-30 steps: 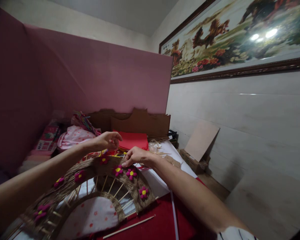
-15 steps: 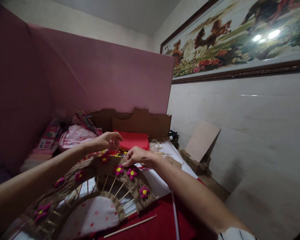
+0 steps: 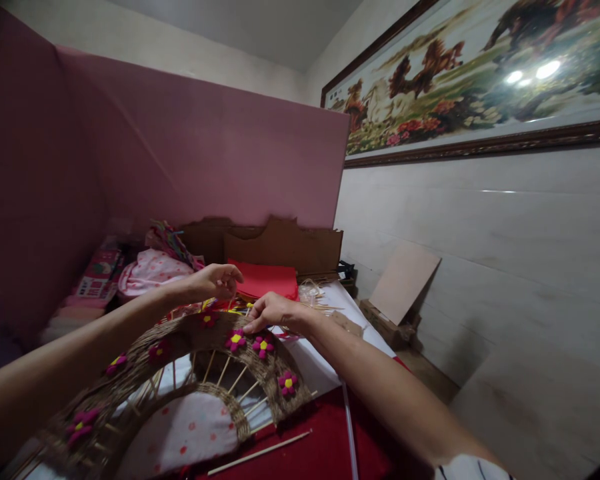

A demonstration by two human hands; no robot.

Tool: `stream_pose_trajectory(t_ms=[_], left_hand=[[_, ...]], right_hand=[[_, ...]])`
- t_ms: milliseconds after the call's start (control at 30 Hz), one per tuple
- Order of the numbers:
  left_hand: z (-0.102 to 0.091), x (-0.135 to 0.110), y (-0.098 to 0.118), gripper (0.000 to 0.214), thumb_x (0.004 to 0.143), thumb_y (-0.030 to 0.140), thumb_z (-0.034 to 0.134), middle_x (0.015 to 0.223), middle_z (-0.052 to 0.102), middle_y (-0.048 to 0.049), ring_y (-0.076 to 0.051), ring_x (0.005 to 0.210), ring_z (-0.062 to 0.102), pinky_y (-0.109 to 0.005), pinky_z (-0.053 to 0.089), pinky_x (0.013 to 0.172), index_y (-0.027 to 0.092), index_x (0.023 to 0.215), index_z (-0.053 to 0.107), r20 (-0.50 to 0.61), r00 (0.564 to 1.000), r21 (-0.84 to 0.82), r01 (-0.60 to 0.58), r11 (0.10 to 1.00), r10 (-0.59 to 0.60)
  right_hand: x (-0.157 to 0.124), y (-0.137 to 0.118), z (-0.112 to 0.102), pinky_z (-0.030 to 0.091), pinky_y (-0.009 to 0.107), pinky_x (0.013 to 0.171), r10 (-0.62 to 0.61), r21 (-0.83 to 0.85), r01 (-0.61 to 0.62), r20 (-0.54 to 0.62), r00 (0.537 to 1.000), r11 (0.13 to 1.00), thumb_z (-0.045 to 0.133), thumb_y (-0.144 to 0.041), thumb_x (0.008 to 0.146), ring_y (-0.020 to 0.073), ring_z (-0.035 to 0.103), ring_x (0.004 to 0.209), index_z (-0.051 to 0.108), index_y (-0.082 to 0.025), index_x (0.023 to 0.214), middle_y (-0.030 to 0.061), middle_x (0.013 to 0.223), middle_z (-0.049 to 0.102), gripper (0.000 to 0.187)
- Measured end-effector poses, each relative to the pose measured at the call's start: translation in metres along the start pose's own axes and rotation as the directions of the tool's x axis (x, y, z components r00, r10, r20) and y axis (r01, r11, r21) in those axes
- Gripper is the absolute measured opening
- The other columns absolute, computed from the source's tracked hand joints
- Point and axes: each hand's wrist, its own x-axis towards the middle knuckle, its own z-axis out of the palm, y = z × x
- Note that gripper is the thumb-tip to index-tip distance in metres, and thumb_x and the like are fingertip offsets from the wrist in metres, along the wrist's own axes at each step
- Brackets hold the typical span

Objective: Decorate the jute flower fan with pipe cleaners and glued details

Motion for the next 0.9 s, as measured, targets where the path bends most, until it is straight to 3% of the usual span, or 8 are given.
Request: stream_pose_trajectory(t_ms=[900], left_hand=[[0.002,-0.0094,0.0112,0.023,0.057,0.018,0.064,0.064,0.06,0.0019,-0.011,0.059,0.054,-0.024,0.042,0.058,0.015,0.079,0.059,-0.072,0.997,0.047,-0.011,0.999,0.014]], right_hand=[[0.002,0.0021,0.004,0.029,0.023,0.055,0.01,0.005,-0.01,-0.047,0.999,1.0,0.082,-0.031,0.043,0.0071,0.042,0.053,0.059,-0.013,0.052,-0.0049,0.051,0.053,0.031]])
